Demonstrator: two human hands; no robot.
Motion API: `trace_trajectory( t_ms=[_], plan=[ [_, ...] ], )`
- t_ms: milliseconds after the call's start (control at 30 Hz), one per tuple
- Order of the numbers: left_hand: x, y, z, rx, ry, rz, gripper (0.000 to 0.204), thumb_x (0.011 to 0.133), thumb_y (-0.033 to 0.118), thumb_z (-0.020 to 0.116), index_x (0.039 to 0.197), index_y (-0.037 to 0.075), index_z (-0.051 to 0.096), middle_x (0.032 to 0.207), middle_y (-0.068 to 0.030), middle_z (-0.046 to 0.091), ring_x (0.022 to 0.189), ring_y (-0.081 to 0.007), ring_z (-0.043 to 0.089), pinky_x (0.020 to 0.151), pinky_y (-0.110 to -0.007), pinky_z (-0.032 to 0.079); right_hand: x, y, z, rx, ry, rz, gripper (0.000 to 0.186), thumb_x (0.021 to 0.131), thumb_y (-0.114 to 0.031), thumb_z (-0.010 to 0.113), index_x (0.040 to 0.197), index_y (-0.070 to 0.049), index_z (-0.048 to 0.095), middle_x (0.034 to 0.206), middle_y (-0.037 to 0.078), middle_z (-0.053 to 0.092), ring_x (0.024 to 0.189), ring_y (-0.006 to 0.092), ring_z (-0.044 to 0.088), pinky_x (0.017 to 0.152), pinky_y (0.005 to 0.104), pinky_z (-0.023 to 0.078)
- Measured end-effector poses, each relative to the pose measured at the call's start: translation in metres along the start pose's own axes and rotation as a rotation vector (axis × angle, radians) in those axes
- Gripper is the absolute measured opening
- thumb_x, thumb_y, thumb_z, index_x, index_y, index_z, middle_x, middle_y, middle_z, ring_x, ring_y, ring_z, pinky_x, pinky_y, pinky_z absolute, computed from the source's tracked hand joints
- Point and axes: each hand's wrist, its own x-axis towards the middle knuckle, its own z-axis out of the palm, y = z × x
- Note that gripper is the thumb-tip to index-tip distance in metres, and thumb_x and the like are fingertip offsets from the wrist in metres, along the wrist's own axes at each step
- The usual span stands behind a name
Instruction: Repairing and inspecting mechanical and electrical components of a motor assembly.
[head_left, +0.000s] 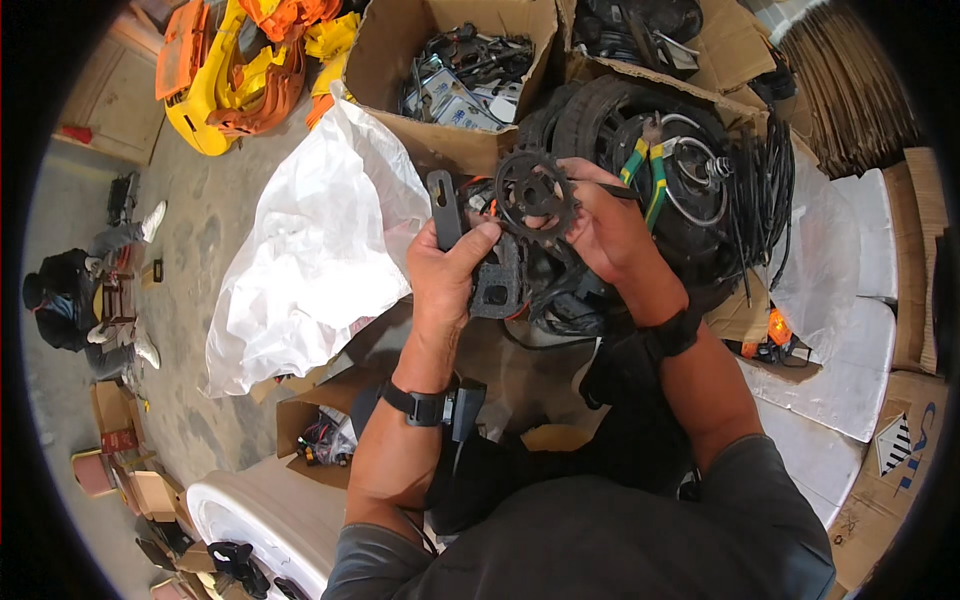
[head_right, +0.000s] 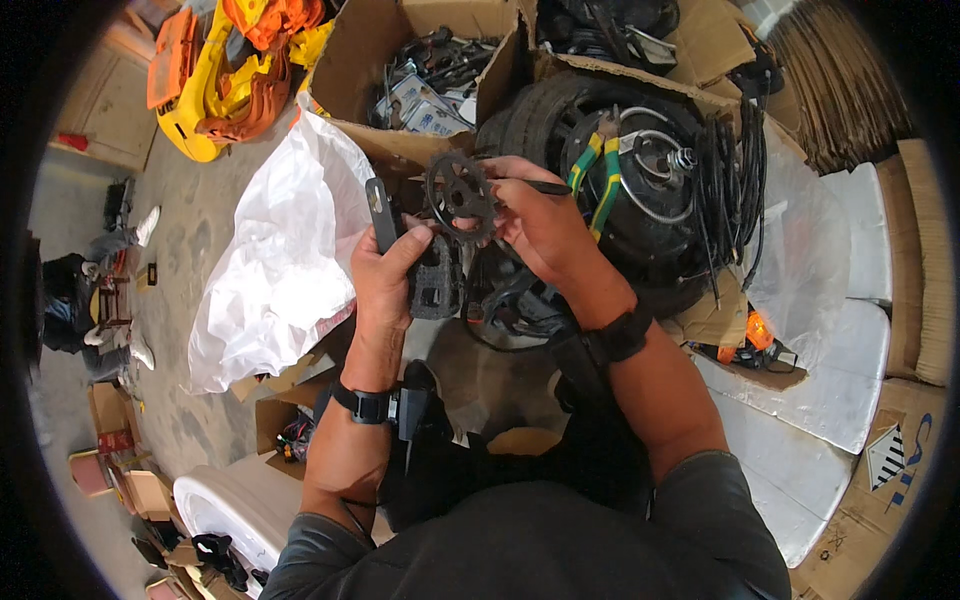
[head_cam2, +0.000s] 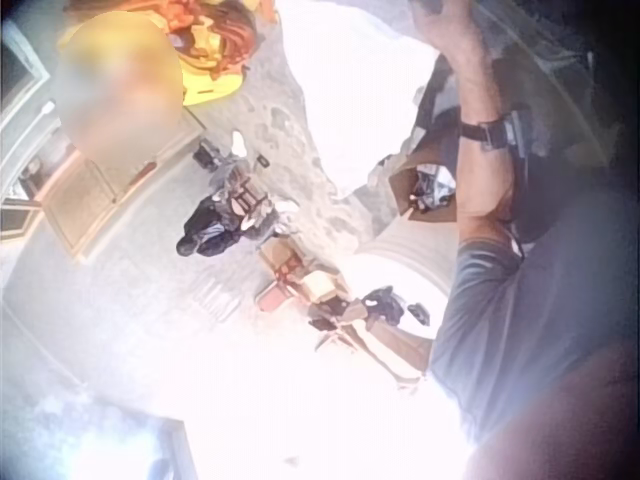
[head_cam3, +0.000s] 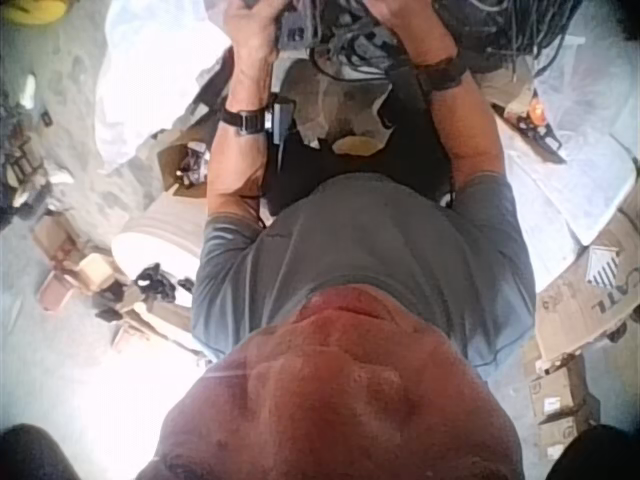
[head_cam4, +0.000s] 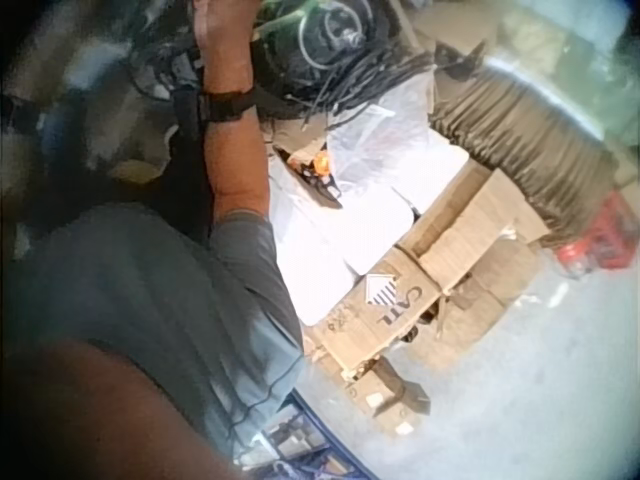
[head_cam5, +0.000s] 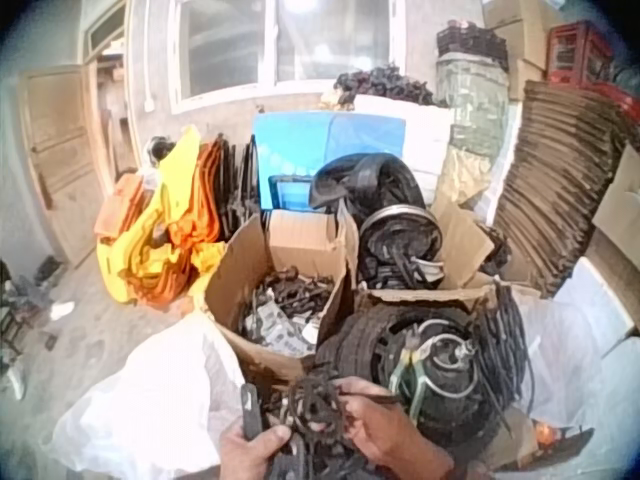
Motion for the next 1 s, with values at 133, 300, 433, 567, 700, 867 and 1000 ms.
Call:
trace_trajectory(
  t_ms=[133,300,433,567,700,867,1000],
  plan=[
    [-0.004,0.005,0.007,-0.086,-0.072,0.002,0.024,0.078,0.001,0.073,0.101,0.000,0.065,0.091,-0.0044,0.067,0.078,-0.0097,0.062,0.073,-0.025,0.052,0.002,0.000,-0.010,0.002,-0.043,0.065,0.032,0.092,-0.011,0.049,0.120,0.004,0.053,0.105,0.014,0.065,0.084,0.0215,0.068,0.070,0.0313,0.056],
    [-0.004,-0.001,-0.002,-0.067,-0.164,-0.060,0.023,0.078,0.000,0.073,0.100,0.001,0.065,0.092,-0.0033,0.067,0.078,-0.0089,0.062,0.073,-0.025,0.051,0.003,-0.001,-0.012,0.014,-0.066,0.122,0.029,0.092,-0.011,0.053,0.118,0.001,0.054,0.108,0.013,0.064,0.087,0.0207,0.068,0.073,0.0313,0.058],
    [-0.003,-0.001,0.000,-0.101,-0.136,-0.069,0.021,0.079,-0.001,0.071,0.099,0.001,0.065,0.089,-0.0025,0.067,0.074,-0.0087,0.061,0.069,-0.024,0.051,0.004,0.000,-0.011,-0.118,0.013,0.095,0.026,0.090,-0.009,0.056,0.113,0.001,0.059,0.092,0.011,0.067,0.071,0.0165,0.067,0.058,0.0273,0.053],
    [-0.005,0.001,0.003,-0.103,-0.122,-0.068,0.021,0.079,-0.001,0.071,0.099,0.001,0.066,0.088,-0.0028,0.067,0.073,-0.0090,0.062,0.068,-0.024,0.051,0.005,-0.002,-0.007,-0.128,0.040,0.039,0.021,0.091,-0.010,0.057,0.110,-0.001,0.061,0.092,0.008,0.066,0.076,0.0145,0.067,0.058,0.0255,0.052],
    [-0.003,-0.002,0.002,-0.090,-0.095,-0.035,0.023,0.079,-0.002,0.071,0.101,0.000,0.066,0.090,-0.0041,0.069,0.074,-0.0097,0.063,0.069,-0.024,0.052,0.007,-0.002,-0.004,-0.135,0.105,0.030,0.019,0.092,-0.013,0.059,0.108,-0.002,0.061,0.093,0.008,0.066,0.078,0.0130,0.065,0.058,0.0256,0.050],
    [-0.002,0.001,0.001,-0.112,-0.070,-0.025,0.023,0.080,-0.002,0.070,0.103,-0.001,0.067,0.092,-0.0054,0.069,0.077,-0.0113,0.064,0.071,-0.026,0.053,0.008,-0.006,-0.010,-0.125,0.071,0.043,0.022,0.096,-0.016,0.055,0.113,-0.003,0.058,0.101,0.009,0.066,0.087,0.0147,0.065,0.071,0.0281,0.054],
    [-0.002,0.002,0.002,-0.105,-0.035,-0.026,0.023,0.081,-0.001,0.070,0.104,-0.001,0.066,0.094,-0.0068,0.069,0.079,-0.0127,0.065,0.072,-0.027,0.054,0.005,-0.005,-0.009,-0.212,0.045,-0.011,0.023,0.095,-0.016,0.057,0.114,-0.003,0.058,0.103,0.010,0.066,0.088,0.0151,0.065,0.072,0.0289,0.054]
  ],
)
